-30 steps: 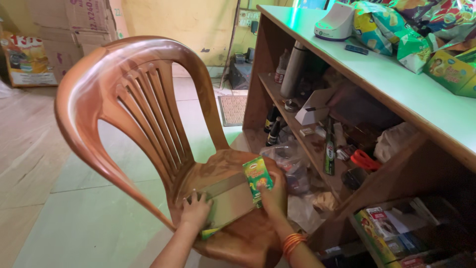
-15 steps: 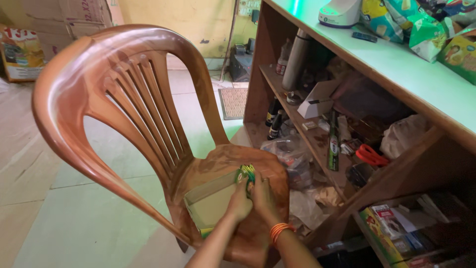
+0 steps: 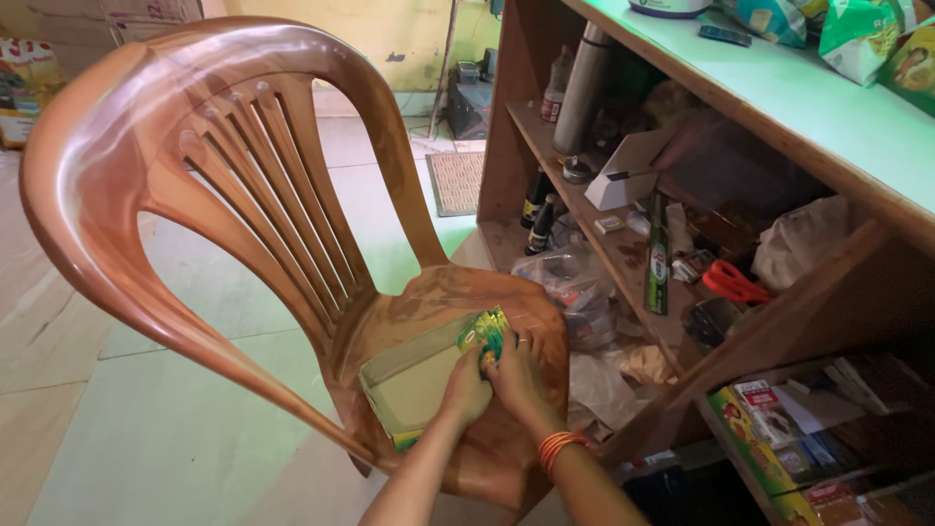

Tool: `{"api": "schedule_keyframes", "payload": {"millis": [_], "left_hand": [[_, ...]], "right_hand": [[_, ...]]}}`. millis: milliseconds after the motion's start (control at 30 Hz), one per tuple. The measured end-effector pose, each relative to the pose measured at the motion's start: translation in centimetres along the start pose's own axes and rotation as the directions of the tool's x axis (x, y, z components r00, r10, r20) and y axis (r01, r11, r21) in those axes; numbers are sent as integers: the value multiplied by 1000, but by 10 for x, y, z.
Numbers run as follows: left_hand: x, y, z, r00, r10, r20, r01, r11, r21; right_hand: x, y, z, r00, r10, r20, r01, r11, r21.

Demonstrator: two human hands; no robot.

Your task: The person wipes down small green packets and a cardboard box with a white cloth, then stacks the packets into the box.

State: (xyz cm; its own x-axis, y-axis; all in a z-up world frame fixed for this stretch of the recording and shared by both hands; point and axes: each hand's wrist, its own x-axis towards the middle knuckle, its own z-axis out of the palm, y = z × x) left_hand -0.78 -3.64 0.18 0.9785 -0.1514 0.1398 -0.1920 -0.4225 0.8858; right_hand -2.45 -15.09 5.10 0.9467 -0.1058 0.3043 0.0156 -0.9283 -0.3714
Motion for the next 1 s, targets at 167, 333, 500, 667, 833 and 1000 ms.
{"api": "schedule_keyframes", "payload": {"millis": [167,333,500,667,833,1000], "left_hand": [[-4,16,-6,987,-149,54,149,989,9],[2,-1,0,993,-74,91,69,996,50],[9,-14,7,981,-91,169,71,990,118],[10,-11,6,977,-91,191,66,989,135],[3,4,-1,983,-98,158,88,994,69],[-2,16,-7,994,110,-27,-109,993,41]], "right_hand": [[0,1,-6,997,45,61,-46,999,26],[0,0,-9,998,-19,54,20,1000,-19],[3,-1,-15,998,24,58,-25,1000,17],[7,7,-11,1000,1,19,-3,998,59],[9,13,-7,999,5,52,-8,998,55],[8,15,-12,997,-47,61,41,995,93]]}}
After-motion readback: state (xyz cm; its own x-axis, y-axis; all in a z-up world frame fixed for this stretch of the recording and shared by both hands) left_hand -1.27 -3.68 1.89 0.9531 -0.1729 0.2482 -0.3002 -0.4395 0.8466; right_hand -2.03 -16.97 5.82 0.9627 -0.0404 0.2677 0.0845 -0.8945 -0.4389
